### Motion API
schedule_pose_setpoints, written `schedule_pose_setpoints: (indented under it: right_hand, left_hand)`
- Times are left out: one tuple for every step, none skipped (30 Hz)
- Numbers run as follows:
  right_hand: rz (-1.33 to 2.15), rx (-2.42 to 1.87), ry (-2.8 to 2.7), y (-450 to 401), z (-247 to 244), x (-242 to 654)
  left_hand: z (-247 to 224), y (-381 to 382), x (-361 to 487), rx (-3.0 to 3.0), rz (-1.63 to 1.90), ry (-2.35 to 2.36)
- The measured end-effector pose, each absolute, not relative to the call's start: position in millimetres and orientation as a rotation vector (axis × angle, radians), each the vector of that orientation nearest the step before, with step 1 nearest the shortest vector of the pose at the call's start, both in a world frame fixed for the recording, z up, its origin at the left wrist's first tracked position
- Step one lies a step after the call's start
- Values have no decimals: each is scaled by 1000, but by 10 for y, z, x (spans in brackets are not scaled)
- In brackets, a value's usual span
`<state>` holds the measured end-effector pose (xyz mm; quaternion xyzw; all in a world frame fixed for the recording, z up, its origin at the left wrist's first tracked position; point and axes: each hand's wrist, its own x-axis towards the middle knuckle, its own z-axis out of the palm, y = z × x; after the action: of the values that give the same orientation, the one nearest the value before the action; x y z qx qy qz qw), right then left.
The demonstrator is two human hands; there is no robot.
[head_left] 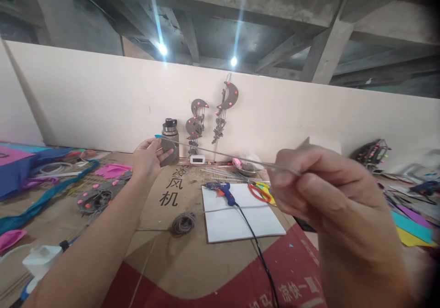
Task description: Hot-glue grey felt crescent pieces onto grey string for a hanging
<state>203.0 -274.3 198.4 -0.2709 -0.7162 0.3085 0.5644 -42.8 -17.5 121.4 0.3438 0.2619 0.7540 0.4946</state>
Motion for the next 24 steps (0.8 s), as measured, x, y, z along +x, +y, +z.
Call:
schedule_pose_setpoints:
  right_hand:
    - [720,-622,-1685,-2785,2000,2016]
    - [717,-600,-1696,-2814,2015,2001]
    - [719,-571,-1721,-2826,2028,1987]
    - [735,-529,-1777,-2819,2037,1974]
    - [771,-478,-1876,-2790,2037,1963]
    - [820,-434,-2010,-2740,2025,1952]
    - [876,-397,-2180,-2670,1996,1939]
    - [936,-432,-2374,-2584,1944,1922]
    - [954,-538,-2526,-2485,1869,1900]
    - [878,-721,-2565,-2377,1770,1873]
    - [716,-919,-2489,-2264,1651,1840]
    - [562,-1062,-2353,-2151,1519,1803]
    - [477,-1162,-2191,-2040,1382,1764]
    - [461,-1205,-2026,-1936,1248,1724]
    - [485,-1211,-1836,-1843,1127,1685]
    - [513,-1186,-1684,-1763,1024,1647]
    - [544,-1157,-1564,-1698,943,1613]
    - [581,-1116,-1476,-1647,885,1583]
    - [620,-1070,-1404,-1608,846,1558]
    - [654,-1026,-1350,-1579,822,1536]
    - [680,-983,-1307,-1555,806,1519]
    - [699,-947,-1270,-1533,790,1506]
    - [711,-920,-1240,-1512,768,1498]
    - [719,-904,-1214,-1490,735,1494]
  left_hand:
    - [1217,-171,-439,823,1837,647]
    - [1220,-166,-448,819,1845,654]
    - [1222,-162,-454,819,1850,656]
    - [1222,-161,-455,826,1849,652]
    - [1221,-165,-449,839,1845,639]
    - [1219,-173,-434,851,1842,629]
    - [1217,-187,-409,868,1836,620]
    - [1213,-206,-374,890,1824,614]
    - [1208,-230,-330,909,1812,618]
    - [1201,-258,-277,934,1787,617]
    - [1191,-289,-218,964,1759,608]
    - [1177,-322,-155,988,1735,609]
    - [1160,-355,-91,1017,1719,607]
    - [1140,-390,-29,1047,1705,611]
    - [1118,-425,29,1084,1708,624]
    - [1094,-461,81,1154,1718,635]
    - [1071,-498,125,1248,1728,649]
    - [1050,-536,162,1342,1734,677]
    - [1031,-574,194,1423,1738,704]
    - [1016,-611,220,1480,1738,729]
    - [1004,-646,245,1509,1732,748]
    - [994,-678,268,1513,1722,754]
    - [985,-703,293,1503,1704,752]
    - [975,-721,318,1495,1673,742]
